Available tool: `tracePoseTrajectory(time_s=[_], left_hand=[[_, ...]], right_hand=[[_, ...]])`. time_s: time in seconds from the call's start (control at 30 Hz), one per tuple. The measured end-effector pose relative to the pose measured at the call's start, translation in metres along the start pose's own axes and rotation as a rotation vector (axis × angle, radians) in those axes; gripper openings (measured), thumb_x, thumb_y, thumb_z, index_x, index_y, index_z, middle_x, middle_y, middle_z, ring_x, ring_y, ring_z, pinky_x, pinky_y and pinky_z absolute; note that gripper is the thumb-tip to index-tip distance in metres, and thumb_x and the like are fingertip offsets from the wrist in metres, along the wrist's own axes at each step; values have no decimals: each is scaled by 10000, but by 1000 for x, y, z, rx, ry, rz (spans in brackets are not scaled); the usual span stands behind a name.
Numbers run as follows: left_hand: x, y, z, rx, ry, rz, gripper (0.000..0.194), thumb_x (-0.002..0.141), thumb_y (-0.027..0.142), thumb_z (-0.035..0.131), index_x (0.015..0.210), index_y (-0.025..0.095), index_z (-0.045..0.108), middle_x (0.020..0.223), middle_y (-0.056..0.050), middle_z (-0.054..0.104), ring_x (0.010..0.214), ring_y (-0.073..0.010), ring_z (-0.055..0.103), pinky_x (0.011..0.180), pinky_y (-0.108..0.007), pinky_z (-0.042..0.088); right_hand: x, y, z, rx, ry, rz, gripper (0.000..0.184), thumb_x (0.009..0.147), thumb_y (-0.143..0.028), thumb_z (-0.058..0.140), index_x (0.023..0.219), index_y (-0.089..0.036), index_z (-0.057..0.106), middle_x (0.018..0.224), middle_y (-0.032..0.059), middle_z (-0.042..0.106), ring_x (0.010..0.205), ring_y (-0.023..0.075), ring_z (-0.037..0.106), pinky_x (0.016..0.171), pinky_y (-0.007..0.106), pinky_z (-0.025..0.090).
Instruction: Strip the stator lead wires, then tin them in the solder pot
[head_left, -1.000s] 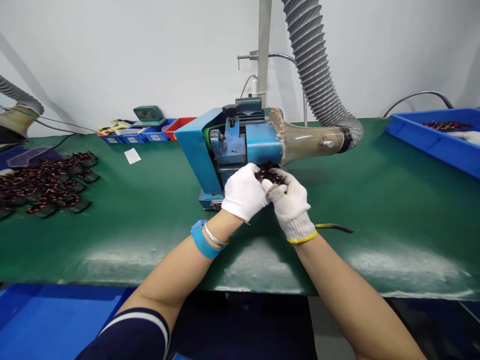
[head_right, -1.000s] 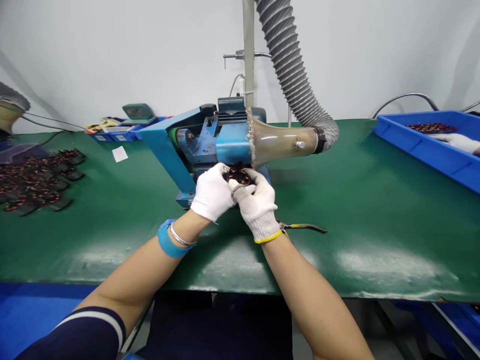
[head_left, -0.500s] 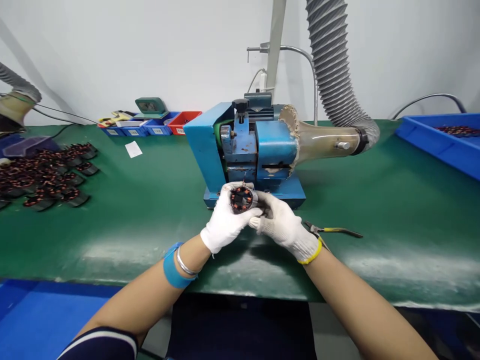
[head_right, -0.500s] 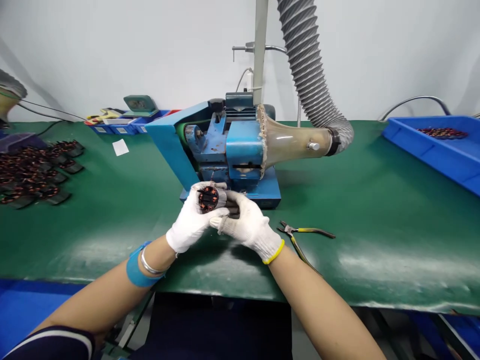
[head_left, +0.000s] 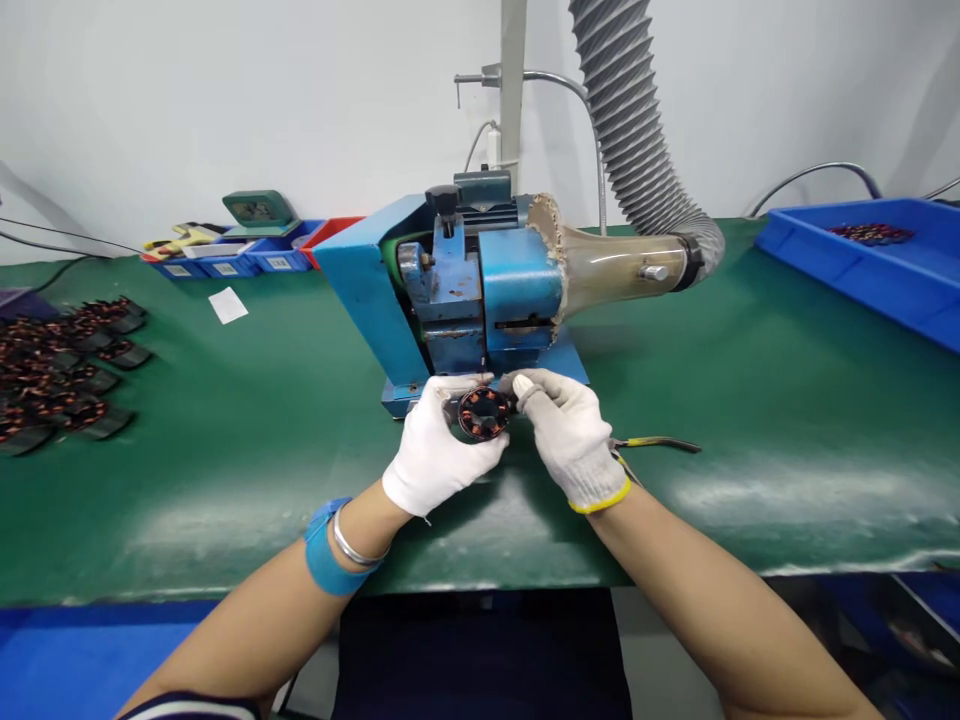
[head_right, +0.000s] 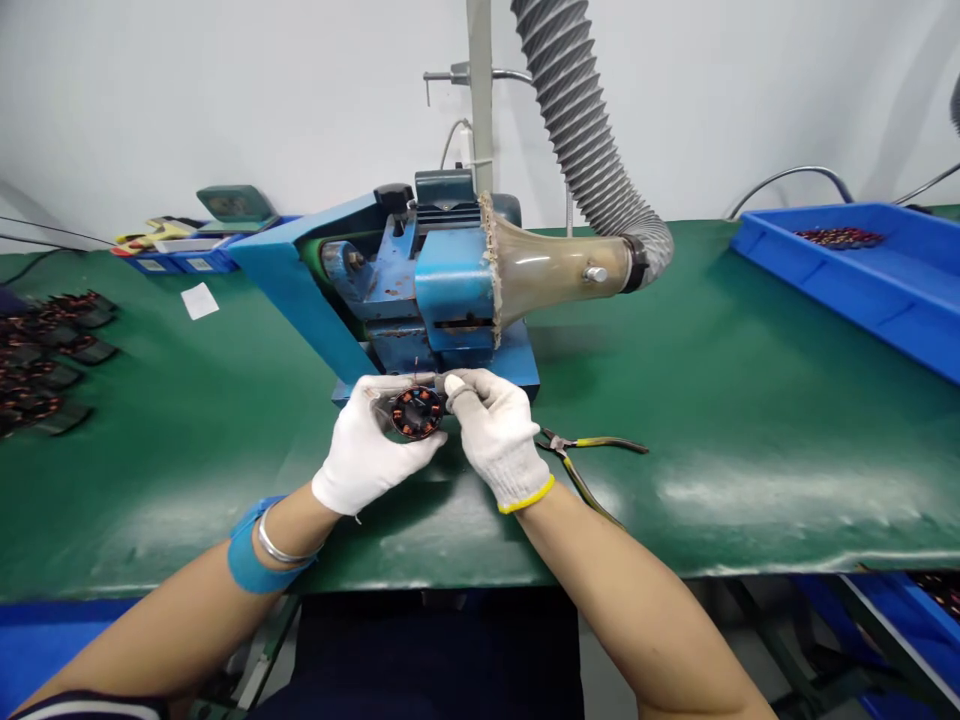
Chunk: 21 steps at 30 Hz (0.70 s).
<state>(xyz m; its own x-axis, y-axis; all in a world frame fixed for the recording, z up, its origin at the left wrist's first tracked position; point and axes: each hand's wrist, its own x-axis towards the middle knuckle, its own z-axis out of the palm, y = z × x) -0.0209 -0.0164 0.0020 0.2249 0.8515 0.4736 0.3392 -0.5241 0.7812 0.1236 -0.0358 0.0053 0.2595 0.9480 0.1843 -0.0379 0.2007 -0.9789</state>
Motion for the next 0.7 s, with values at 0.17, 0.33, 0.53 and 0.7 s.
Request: tracePoseTrajectory(time_s=[0.17,0.33,0.53,0.7], left_hand=[[-2,12,7,71,154,-85,532,555,332,822,970,235,505,916,-16,697,839,-211,715,785,-358,606],[5,7,15,143,230,-150,612,529,440,848,987,226,503,918,-20,687,800,-202,702,753,-344,596],[24,2,22,203,249,-55,540,563,504,797,922,223,508,866,-15,687,806,-207,693,763,-335,572],[42,8,33,232,335,-32,417,630,449,732,896,215,513,821,-6,678,771,-208,686,737,-334,542]], right_hand=[[19,-7,-17,284,266,-5,302,764,-481,667,782,-180,643,737,20,670,694,148,627,732,336,565],[14,-7,-11,59,66,26,569,598,-510,802,1030,-174,649,1014,88,697,900,227,680,864,420,579],[9,0,17,-26,-100,64,846,532,-452,843,1258,-141,537,1219,132,657,1111,279,658,1042,425,520],[28,2,10,93,-93,-59,733,605,-504,796,1194,-153,537,1143,118,690,1079,266,668,1030,417,522]])
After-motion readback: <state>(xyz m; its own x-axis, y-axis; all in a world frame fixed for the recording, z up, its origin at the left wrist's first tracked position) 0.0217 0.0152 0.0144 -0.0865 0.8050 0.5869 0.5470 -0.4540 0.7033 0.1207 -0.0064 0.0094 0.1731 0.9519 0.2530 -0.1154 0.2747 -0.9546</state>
